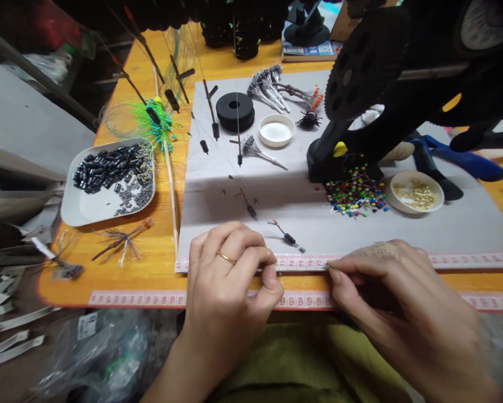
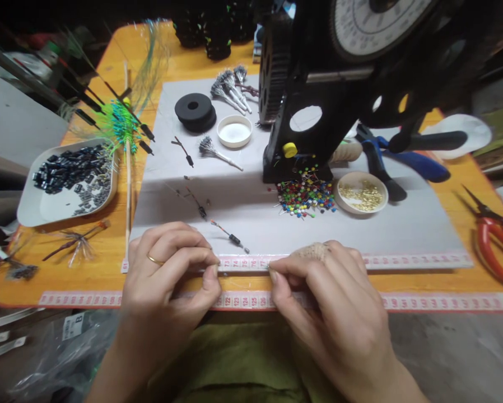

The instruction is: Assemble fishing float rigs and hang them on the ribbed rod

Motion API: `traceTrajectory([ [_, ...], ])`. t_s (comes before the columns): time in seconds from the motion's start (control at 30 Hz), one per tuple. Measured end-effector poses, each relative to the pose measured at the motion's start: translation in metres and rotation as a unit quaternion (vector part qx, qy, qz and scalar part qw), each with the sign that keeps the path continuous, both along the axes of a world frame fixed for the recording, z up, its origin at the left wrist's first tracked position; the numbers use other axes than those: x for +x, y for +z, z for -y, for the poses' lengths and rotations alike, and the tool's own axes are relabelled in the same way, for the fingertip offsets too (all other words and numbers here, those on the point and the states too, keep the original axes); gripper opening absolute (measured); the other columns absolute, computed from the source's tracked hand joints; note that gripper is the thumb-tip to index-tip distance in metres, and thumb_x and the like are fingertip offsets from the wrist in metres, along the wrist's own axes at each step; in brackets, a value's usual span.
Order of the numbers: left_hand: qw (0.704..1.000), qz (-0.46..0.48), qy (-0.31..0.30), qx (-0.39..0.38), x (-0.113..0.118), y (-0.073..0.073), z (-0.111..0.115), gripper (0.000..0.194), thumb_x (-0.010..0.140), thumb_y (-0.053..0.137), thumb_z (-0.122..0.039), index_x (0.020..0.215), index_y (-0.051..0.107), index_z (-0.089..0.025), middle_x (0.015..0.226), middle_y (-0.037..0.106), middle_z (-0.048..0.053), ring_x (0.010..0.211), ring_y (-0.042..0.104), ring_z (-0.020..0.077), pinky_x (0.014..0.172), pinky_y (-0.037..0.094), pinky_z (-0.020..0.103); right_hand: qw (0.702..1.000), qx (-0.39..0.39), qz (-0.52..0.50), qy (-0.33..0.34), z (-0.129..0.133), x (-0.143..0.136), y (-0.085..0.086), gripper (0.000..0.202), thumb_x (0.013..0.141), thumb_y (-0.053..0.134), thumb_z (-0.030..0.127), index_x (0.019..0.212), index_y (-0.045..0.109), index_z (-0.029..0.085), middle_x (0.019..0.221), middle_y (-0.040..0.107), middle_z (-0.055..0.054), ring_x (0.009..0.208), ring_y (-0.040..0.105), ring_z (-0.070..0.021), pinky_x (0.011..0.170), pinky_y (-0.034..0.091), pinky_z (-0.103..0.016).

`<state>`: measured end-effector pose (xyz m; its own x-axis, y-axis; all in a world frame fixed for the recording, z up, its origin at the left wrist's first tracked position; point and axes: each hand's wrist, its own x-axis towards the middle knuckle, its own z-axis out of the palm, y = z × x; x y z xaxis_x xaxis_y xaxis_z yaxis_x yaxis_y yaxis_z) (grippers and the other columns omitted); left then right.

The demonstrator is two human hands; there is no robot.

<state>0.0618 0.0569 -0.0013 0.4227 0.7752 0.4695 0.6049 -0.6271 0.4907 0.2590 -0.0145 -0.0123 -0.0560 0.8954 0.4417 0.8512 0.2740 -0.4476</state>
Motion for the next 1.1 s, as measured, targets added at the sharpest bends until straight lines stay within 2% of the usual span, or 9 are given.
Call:
traceTrajectory([
  [0.23,1.000,-0.009,0.003,-0.003,0.001,0.001,0.000,0.015,0.077,0.066,-0.005,0.076,0.063,-0.020,0.084,0.069,0.003,0.096,0.062,0.0224,0.087,0.041,0.038,1.000,-0.005,-0.007,0.003,-0.001,0.000,-0.002,0.015,0.087,0.067,0.009,0.096,0.060,0.019,0.077,0.062,-0.002,0.070,0.053,-0.0179,0.065,0.038,-0.035],
  [0.47,1.000,-0.018,0.013,-0.014,-0.001,0.003,0.001,0.011,0.076,0.067,-0.008,0.074,0.063,-0.018,0.088,0.065,0.005,0.100,0.060,0.0235,0.091,0.041,0.038,1.000,-0.014,-0.027,0.006,0.002,0.004,-0.006,0.009,0.089,0.067,0.017,0.095,0.061,0.018,0.081,0.063,-0.004,0.073,0.054,-0.0196,0.068,0.038,-0.038],
  [0.7,0.999,-0.022,0.015,-0.023,0.000,0.002,-0.001,0.011,0.078,0.064,-0.010,0.075,0.062,-0.020,0.088,0.066,0.004,0.099,0.060,0.0236,0.091,0.042,0.041,0.999,-0.015,-0.037,-0.004,0.002,0.003,-0.010,0.009,0.088,0.067,0.014,0.093,0.062,0.021,0.079,0.062,-0.002,0.071,0.054,-0.0195,0.066,0.037,-0.037],
  [0.8,1.000,0.011,0.009,-0.025,-0.001,0.004,-0.002,0.012,0.077,0.065,-0.009,0.075,0.061,-0.021,0.089,0.067,0.005,0.098,0.061,0.0236,0.089,0.046,0.041,0.999,-0.007,-0.040,-0.002,0.001,0.002,-0.008,0.010,0.088,0.067,0.014,0.093,0.063,0.020,0.079,0.062,-0.003,0.072,0.054,-0.0194,0.065,0.038,-0.037],
  [0.9,0.995,0.097,-0.011,-0.038,0.002,0.006,0.003,0.020,0.073,0.065,-0.003,0.077,0.059,-0.021,0.089,0.069,0.005,0.091,0.063,0.0211,0.080,0.052,0.037,0.999,0.002,-0.045,0.005,0.000,0.000,-0.003,0.011,0.088,0.068,0.015,0.095,0.062,0.020,0.082,0.063,-0.003,0.073,0.056,-0.0187,0.065,0.040,-0.036],
  [0.97,0.973,0.195,-0.058,-0.107,0.007,0.007,0.012,0.027,0.074,0.062,0.002,0.081,0.054,-0.023,0.093,0.072,0.003,0.083,0.066,0.0176,0.072,0.055,0.032,0.998,0.003,-0.056,0.007,0.001,-0.002,0.002,0.013,0.088,0.067,0.013,0.098,0.062,0.019,0.084,0.063,-0.002,0.072,0.058,-0.0170,0.064,0.043,-0.034],
  [1.0,0.948,0.259,-0.086,-0.163,0.011,0.008,0.017,0.030,0.077,0.059,0.004,0.083,0.051,-0.024,0.096,0.073,0.002,0.078,0.067,0.0151,0.065,0.055,0.029,0.998,0.002,-0.064,0.007,0.002,-0.003,0.004,0.014,0.089,0.065,0.012,0.099,0.061,0.020,0.084,0.063,-0.002,0.071,0.059,-0.0160,0.064,0.044,-0.033],
  [1.1,0.828,0.426,-0.135,-0.340,0.022,0.007,0.032,0.032,0.087,0.048,0.004,0.090,0.045,-0.027,0.088,0.072,-0.002,0.058,0.061,0.0082,0.049,0.049,0.020,0.996,0.009,-0.084,0.004,0.004,-0.006,0.010,0.016,0.090,0.061,0.009,0.101,0.060,0.020,0.084,0.063,0.000,0.070,0.062,-0.0138,0.068,0.049,-0.031],
])
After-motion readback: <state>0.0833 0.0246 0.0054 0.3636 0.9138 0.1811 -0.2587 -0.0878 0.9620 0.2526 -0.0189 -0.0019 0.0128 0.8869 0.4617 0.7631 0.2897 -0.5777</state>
